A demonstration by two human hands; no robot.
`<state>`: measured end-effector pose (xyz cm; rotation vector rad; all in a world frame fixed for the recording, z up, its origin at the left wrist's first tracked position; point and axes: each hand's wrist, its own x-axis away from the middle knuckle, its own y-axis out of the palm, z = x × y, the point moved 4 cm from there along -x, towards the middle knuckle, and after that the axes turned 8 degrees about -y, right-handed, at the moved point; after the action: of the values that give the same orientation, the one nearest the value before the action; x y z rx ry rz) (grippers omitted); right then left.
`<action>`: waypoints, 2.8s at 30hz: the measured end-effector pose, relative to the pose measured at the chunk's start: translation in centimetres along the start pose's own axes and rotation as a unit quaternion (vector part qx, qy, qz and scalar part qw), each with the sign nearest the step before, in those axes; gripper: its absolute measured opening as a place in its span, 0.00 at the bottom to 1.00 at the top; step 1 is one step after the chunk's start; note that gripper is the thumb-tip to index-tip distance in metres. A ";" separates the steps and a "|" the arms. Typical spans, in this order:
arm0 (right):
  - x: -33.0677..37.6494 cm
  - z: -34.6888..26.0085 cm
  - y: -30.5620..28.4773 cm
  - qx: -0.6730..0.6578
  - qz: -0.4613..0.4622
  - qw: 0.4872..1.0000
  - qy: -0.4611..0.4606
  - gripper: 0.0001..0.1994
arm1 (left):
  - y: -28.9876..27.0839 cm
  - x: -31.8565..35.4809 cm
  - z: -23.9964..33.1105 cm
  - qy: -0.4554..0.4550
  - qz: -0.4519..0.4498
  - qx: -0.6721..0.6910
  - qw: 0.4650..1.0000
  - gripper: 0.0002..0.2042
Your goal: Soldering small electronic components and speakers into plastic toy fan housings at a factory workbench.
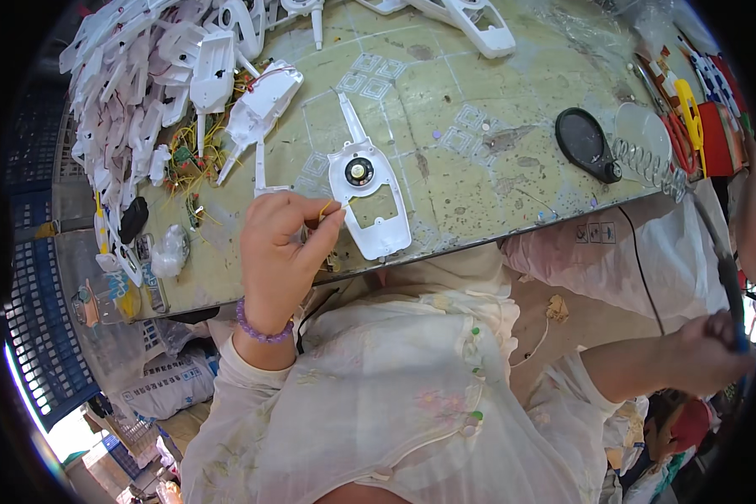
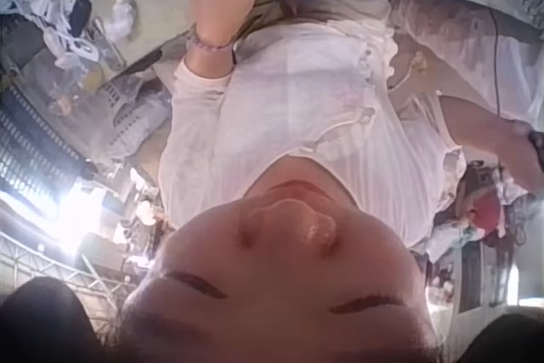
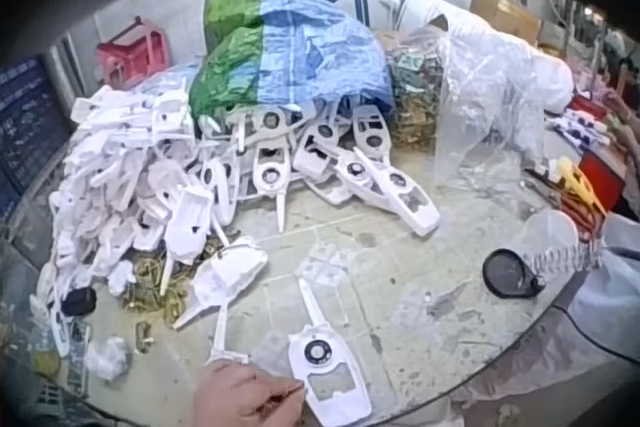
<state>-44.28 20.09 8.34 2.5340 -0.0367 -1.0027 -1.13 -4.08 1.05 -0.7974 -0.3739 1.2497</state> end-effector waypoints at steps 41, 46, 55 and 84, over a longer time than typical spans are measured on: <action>23.1 -2.7 12.2 -0.201 -0.558 0.803 -0.056 0.13 | 2.0 -3.2 0.1 -0.016 -0.049 -0.053 0.997 0.02; 23.3 -2.7 12.5 -0.202 -0.571 0.793 -0.066 0.13 | 2.0 -3.1 0.1 -0.010 -0.051 -0.060 0.997 0.02; 23.3 -2.9 13.1 -0.197 -0.582 0.786 -0.067 0.11 | 2.0 -3.2 0.3 0.011 -0.039 -0.081 0.996 0.02; 22.4 -5.5 16.2 -0.260 -0.647 0.685 -0.213 0.08 | 1.9 -3.1 0.9 0.004 -0.042 -0.110 0.993 0.02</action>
<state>-21.99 3.47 3.63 1.4445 1.8141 -1.6659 -3.95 -6.47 0.81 -0.9639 -0.5406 1.1396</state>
